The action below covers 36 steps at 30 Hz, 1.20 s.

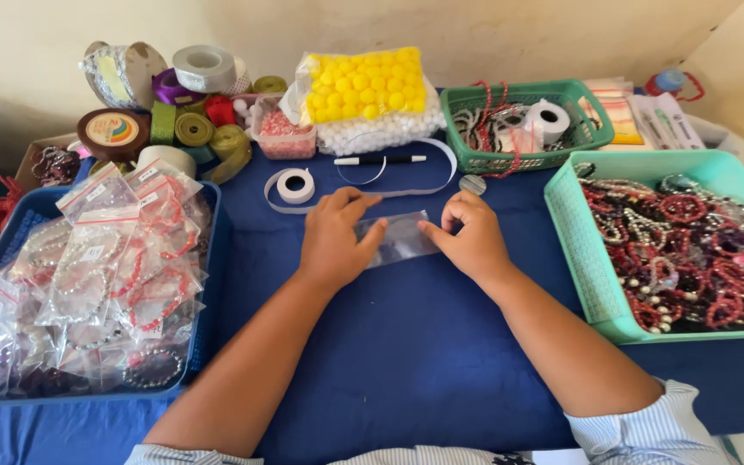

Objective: Packaging handmade beaded bracelets into small individual plastic bags at a workstation.

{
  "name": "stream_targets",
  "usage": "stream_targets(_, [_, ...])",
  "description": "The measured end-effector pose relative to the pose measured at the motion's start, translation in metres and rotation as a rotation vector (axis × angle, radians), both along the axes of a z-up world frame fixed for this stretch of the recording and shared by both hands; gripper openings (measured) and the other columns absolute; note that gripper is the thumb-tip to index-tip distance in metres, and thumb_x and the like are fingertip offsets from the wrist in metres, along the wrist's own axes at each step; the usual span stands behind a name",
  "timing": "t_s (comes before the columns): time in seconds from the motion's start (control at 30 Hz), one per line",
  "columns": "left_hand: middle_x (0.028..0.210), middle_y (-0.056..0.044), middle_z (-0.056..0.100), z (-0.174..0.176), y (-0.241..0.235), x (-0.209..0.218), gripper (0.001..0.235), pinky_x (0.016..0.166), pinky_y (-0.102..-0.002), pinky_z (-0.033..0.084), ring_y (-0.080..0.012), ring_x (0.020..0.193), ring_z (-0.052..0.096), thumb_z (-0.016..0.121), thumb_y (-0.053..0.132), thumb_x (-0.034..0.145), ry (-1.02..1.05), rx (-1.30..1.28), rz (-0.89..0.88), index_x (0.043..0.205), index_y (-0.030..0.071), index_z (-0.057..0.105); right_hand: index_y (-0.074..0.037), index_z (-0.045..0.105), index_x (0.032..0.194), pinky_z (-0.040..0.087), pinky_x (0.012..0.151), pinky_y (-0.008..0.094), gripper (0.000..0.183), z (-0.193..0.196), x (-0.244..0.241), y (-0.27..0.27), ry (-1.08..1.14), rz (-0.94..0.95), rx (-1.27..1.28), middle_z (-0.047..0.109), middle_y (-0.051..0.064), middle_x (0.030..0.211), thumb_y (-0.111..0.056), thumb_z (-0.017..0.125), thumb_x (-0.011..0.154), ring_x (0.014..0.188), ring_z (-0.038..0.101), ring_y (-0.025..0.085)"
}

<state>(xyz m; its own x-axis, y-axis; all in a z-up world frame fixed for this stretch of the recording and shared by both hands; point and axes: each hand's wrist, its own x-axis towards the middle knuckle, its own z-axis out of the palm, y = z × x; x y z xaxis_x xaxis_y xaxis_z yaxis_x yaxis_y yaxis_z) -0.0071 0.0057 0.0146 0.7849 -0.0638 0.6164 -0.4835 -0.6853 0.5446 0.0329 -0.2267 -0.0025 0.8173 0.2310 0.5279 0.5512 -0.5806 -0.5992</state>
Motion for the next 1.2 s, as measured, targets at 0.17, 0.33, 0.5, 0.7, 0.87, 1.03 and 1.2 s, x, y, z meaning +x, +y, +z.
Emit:
stream_targets(0.17, [0.109, -0.012, 0.070, 0.009, -0.004, -0.004, 0.025, 0.088, -0.045, 0.050, -0.0334, 0.100, 0.064, 0.074, 0.025, 0.087, 0.009, -0.044, -0.027, 0.107, 0.010, 0.077, -0.005, 0.052, 0.069, 0.044, 0.061, 0.034, 0.040, 0.013, 0.003, 0.000, -0.095, 0.072, 0.039, 0.054, 0.006, 0.074, -0.016, 0.089, 0.079, 0.067, 0.055, 0.020])
stream_targets(0.33, [0.106, -0.008, 0.070, 0.020, -0.030, -0.010, 0.018, 0.088, -0.046, 0.049, -0.0326, 0.103, 0.065, 0.072, 0.025, 0.091, 0.059, 0.018, -0.098, 0.103, 0.012, 0.077, -0.008, 0.060, 0.078, 0.051, 0.065, 0.032, 0.027, 0.060, -0.014, -0.006, 0.032, 0.204, -0.056, 0.059, 0.006, 0.088, -0.020, 0.084, 0.080, 0.078, 0.061, 0.022])
stream_targets(0.5, [0.109, -0.006, 0.072, 0.036, -0.055, -0.016, 0.019, 0.089, -0.048, 0.048, -0.0320, 0.108, 0.064, 0.069, 0.017, 0.084, 0.182, 0.077, -0.231, 0.102, 0.015, 0.077, -0.010, 0.067, 0.086, 0.052, 0.080, 0.040, 0.025, 0.094, -0.032, -0.029, 0.192, 0.147, -0.381, 0.068, 0.008, 0.095, -0.029, 0.082, 0.080, 0.096, 0.066, 0.030])
stream_targets(0.7, [0.105, -0.008, 0.071, 0.047, -0.095, 0.002, 0.017, 0.088, -0.048, 0.049, -0.0329, 0.109, 0.065, 0.073, 0.018, 0.083, 0.117, 0.101, -0.322, 0.100, 0.015, 0.076, -0.009, 0.072, 0.092, 0.055, 0.075, 0.041, 0.025, 0.120, -0.041, -0.077, 0.238, 0.031, -0.397, 0.073, 0.010, 0.090, -0.031, 0.081, 0.082, 0.087, 0.071, 0.028])
stream_targets(0.87, [0.101, -0.009, 0.071, 0.046, -0.144, 0.030, 0.015, 0.087, -0.047, 0.052, -0.0342, 0.102, 0.066, 0.074, 0.020, 0.083, 0.094, 0.089, -0.415, 0.097, 0.015, 0.077, -0.006, 0.073, 0.091, 0.055, 0.068, 0.039, 0.026, 0.123, -0.030, -0.130, 0.294, -0.098, -0.352, 0.073, 0.010, 0.081, -0.029, 0.081, 0.082, 0.075, 0.071, 0.025])
stream_targets(1.03, [0.100, -0.009, 0.071, 0.045, -0.201, 0.057, 0.014, 0.088, -0.047, 0.052, -0.0341, 0.101, 0.066, 0.074, 0.018, 0.082, 0.010, 0.028, -0.498, 0.095, 0.014, 0.076, -0.005, 0.073, 0.091, 0.057, 0.071, 0.034, 0.021, 0.118, -0.012, -0.189, 0.382, -0.183, -0.202, 0.078, 0.008, 0.084, -0.026, 0.077, 0.086, 0.076, 0.075, 0.017])
stream_targets(1.2, [0.100, -0.009, 0.070, 0.049, -0.253, 0.080, 0.011, 0.088, -0.048, 0.051, -0.0329, 0.102, 0.066, 0.073, 0.019, 0.083, 0.009, 0.107, -0.476, 0.092, 0.015, 0.077, -0.005, 0.075, 0.093, 0.056, 0.073, 0.036, 0.022, 0.106, 0.011, -0.236, 0.356, -0.341, -0.304, 0.076, 0.010, 0.086, -0.025, 0.079, 0.085, 0.079, 0.073, 0.021])
